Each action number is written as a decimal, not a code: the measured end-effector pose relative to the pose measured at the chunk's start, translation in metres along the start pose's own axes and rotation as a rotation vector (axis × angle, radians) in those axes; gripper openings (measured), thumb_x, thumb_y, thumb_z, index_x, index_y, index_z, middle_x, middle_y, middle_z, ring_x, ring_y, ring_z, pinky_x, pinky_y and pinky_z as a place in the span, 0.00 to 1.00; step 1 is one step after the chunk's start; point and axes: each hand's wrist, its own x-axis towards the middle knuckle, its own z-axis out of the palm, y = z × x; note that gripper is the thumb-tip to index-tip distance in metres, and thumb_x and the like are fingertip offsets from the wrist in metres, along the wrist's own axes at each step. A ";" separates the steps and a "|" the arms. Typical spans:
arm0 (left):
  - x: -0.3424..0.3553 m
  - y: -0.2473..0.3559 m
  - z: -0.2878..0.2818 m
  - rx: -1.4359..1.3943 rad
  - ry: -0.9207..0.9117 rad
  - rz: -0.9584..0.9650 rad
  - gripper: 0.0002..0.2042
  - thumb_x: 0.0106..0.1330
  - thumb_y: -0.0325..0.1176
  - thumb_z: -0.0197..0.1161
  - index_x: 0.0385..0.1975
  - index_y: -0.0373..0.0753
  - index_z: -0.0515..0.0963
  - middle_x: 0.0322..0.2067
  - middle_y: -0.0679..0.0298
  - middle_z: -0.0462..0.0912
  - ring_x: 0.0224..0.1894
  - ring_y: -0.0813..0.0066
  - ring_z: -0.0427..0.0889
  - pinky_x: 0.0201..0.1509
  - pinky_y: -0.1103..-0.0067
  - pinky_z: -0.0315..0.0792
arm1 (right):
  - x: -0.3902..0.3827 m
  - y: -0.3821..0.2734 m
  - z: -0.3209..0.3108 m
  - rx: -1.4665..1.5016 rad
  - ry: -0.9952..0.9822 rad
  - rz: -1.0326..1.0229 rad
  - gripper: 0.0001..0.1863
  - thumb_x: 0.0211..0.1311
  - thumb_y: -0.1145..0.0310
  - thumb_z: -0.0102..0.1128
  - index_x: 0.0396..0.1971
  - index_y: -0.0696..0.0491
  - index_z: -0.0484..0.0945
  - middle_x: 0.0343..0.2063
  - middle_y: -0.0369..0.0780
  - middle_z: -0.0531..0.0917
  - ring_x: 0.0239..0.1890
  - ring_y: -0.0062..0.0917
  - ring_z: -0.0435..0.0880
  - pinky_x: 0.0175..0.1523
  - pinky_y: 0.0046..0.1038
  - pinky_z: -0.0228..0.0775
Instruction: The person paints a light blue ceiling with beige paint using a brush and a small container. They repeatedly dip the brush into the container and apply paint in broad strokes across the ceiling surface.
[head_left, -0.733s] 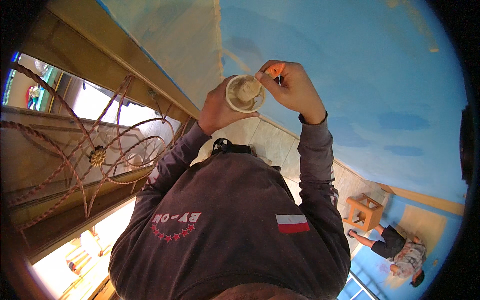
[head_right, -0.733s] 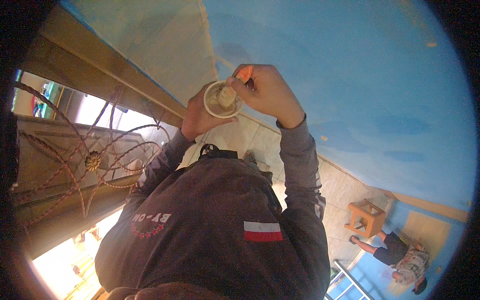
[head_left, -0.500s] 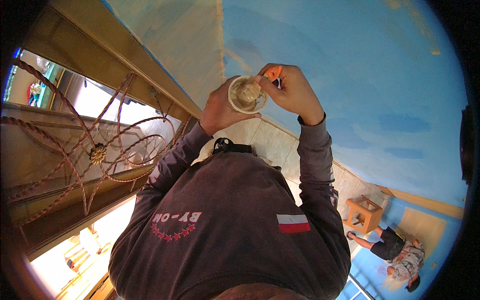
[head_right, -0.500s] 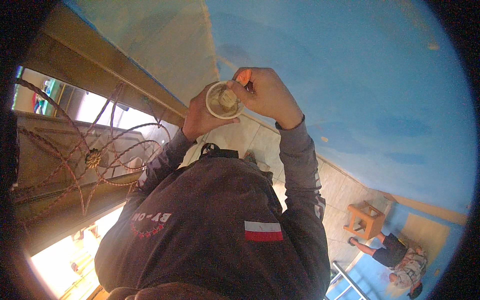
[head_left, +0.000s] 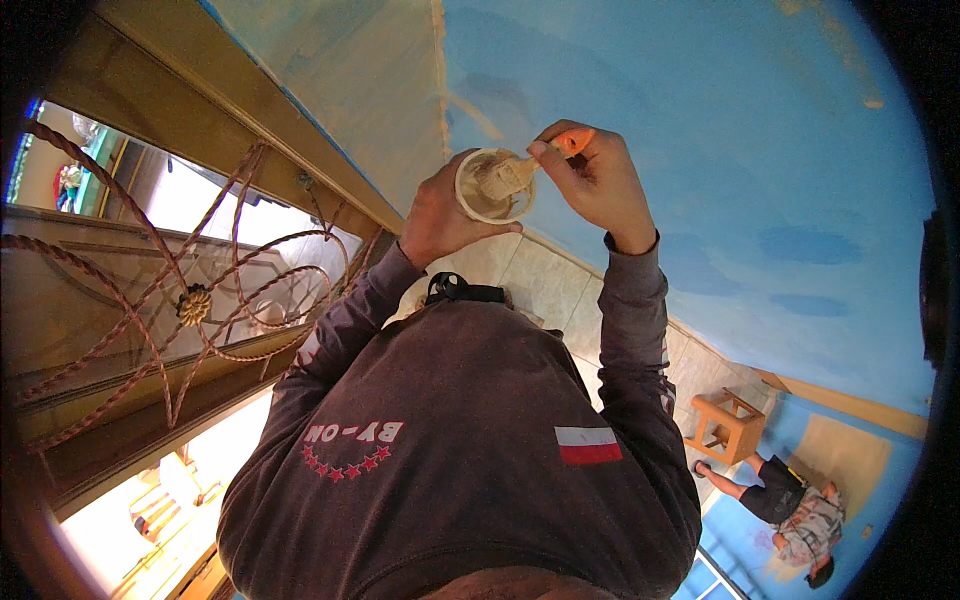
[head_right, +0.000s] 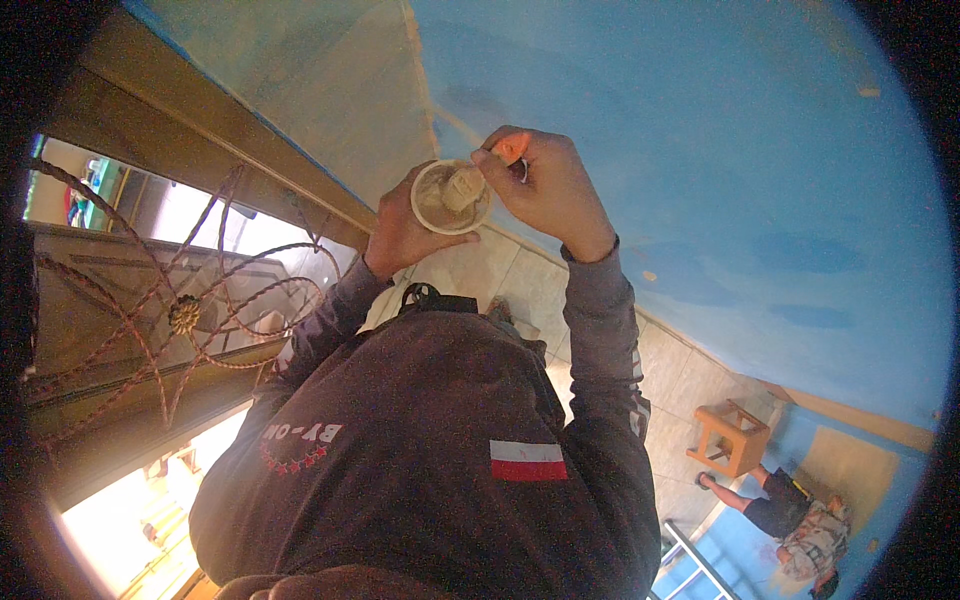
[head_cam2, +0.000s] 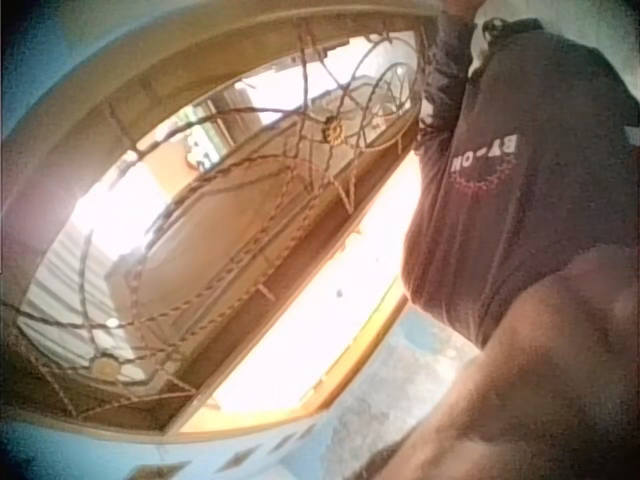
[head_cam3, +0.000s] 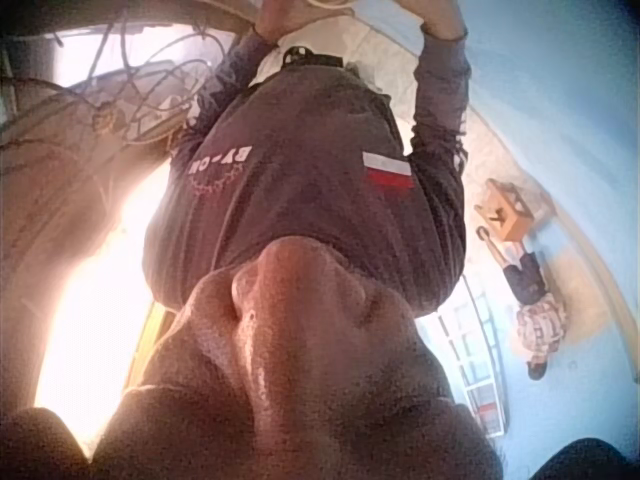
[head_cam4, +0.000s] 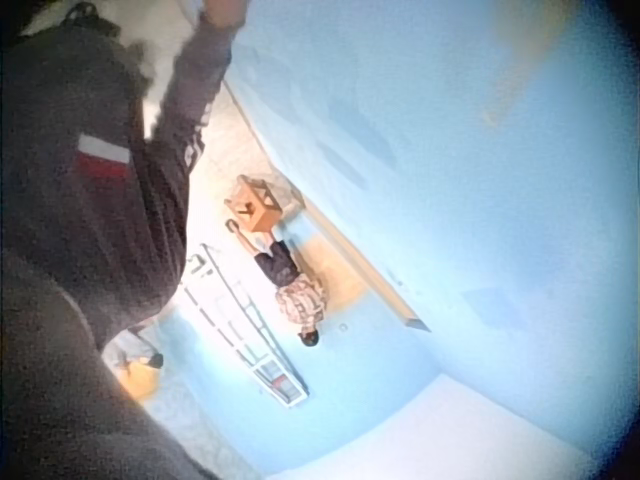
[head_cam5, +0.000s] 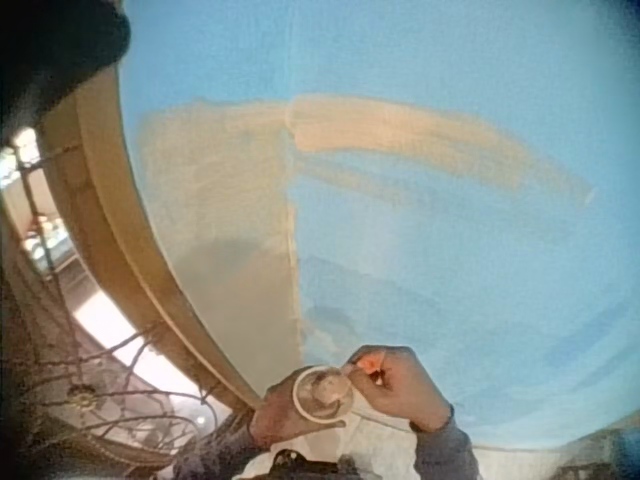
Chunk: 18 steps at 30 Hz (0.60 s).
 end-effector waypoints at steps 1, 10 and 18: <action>0.000 -0.002 0.000 0.014 0.004 0.013 0.46 0.41 0.50 0.88 0.60 0.36 0.73 0.52 0.54 0.84 0.54 0.60 0.85 0.58 0.68 0.79 | -0.001 0.001 -0.001 0.030 0.013 0.011 0.11 0.69 0.64 0.65 0.33 0.58 0.84 0.20 0.36 0.81 0.20 0.16 0.75 0.27 0.24 0.67; 0.004 -0.013 -0.003 -0.024 0.095 -0.050 0.45 0.42 0.48 0.88 0.59 0.35 0.73 0.51 0.54 0.84 0.53 0.61 0.86 0.57 0.69 0.80 | -0.017 0.035 0.009 0.285 0.254 0.069 0.11 0.71 0.66 0.64 0.36 0.59 0.84 0.23 0.33 0.83 0.24 0.12 0.75 0.29 0.20 0.66; 0.032 -0.015 -0.019 0.079 0.262 0.007 0.41 0.42 0.47 0.87 0.55 0.34 0.75 0.46 0.55 0.87 0.48 0.63 0.88 0.52 0.70 0.82 | -0.019 0.037 0.022 0.469 0.445 0.212 0.12 0.73 0.63 0.63 0.42 0.58 0.85 0.28 0.36 0.87 0.25 0.11 0.73 0.29 0.17 0.63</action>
